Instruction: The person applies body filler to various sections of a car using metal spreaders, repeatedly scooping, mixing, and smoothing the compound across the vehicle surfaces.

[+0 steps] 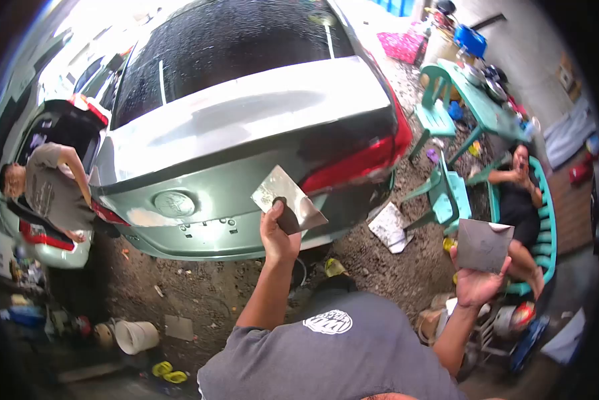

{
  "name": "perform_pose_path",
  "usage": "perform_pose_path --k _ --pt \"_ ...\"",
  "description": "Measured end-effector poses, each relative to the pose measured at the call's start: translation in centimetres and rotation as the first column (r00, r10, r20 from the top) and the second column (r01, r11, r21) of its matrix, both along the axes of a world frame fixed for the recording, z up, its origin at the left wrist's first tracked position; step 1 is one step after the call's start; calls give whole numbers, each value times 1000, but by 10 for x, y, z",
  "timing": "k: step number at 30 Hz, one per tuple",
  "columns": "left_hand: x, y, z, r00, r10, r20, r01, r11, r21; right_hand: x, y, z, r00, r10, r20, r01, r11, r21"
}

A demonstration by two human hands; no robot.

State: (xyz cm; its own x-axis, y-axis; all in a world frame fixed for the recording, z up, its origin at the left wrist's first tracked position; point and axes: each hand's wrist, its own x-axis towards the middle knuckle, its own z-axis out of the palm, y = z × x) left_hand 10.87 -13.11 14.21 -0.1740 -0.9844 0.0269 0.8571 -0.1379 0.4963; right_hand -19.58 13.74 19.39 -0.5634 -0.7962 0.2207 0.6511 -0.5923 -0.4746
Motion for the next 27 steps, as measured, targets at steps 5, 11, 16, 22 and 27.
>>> perform_pose_path --k 5,11,16,22,27 --pt "-31 -26 3 1000 26 -7 -26 1000 -6 -42 -126 35 945 325 -28 -326 944 -53" --pt "-42 -34 -26 975 27 219 -54 991 122 -31 -260 66 761 649 -10 -646 756 -105" --pt "-54 -30 -20 974 88 210 -123 979 161 -5 -347 78 633 773 40 -757 629 -178" --pt "-57 -35 -27 955 112 274 -156 977 145 12 -417 72 544 835 82 -815 550 -182" --pt "-59 -33 -36 953 147 264 -201 961 188 23 -437 51 523 845 113 -844 532 -71"
